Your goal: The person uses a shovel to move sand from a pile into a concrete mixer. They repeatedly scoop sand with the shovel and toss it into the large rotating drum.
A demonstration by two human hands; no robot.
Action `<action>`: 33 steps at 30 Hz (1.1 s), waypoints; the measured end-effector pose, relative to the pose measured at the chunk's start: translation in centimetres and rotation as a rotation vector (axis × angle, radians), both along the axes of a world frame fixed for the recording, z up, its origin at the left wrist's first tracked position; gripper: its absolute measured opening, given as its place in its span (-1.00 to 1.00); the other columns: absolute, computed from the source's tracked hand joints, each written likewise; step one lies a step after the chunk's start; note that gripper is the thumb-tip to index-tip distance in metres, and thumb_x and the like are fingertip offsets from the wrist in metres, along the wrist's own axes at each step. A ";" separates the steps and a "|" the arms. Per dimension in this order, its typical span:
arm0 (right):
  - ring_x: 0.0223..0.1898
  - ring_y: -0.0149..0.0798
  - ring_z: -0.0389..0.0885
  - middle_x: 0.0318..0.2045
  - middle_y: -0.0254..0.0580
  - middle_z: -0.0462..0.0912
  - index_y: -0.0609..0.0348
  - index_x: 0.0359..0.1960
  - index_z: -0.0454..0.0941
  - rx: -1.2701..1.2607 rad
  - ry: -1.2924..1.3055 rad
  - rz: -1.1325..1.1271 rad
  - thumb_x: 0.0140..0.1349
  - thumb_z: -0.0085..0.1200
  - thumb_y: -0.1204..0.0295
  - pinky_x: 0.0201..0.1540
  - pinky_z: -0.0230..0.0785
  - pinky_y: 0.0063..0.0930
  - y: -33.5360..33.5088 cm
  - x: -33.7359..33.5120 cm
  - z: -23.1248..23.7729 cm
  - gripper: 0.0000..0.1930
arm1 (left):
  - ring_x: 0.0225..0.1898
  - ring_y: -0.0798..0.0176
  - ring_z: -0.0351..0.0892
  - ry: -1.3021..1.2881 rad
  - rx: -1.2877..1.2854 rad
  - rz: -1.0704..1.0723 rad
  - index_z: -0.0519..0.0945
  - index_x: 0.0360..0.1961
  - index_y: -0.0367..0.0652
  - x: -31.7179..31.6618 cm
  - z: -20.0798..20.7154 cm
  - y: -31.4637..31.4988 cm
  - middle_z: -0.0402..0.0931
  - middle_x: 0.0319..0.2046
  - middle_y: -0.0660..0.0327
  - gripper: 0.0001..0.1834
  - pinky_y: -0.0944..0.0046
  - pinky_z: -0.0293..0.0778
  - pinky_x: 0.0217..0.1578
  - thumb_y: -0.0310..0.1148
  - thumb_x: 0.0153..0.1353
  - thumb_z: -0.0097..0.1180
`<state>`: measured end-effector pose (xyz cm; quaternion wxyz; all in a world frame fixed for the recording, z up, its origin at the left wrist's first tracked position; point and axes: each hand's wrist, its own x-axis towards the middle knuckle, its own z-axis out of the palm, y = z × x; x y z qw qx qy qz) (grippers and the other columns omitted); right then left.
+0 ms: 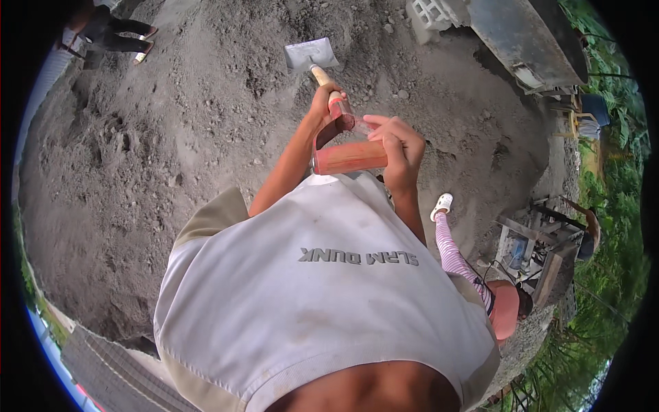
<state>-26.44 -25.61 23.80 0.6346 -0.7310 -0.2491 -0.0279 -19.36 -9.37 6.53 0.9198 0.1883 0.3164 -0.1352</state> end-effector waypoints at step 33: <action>-0.51 -0.05 0.51 -0.52 -0.10 0.53 0.20 -0.43 0.45 -0.437 -0.132 -0.233 -0.02 -0.02 0.44 -0.46 0.35 -0.33 15.5 7.6 -7.8 -0.88 | -0.54 0.37 0.36 -0.258 1.231 0.484 0.37 -0.44 -0.31 1.5 6.8 9.9 0.42 -0.56 0.15 -0.85 0.33 0.32 -0.49 -0.42 0.16 -0.06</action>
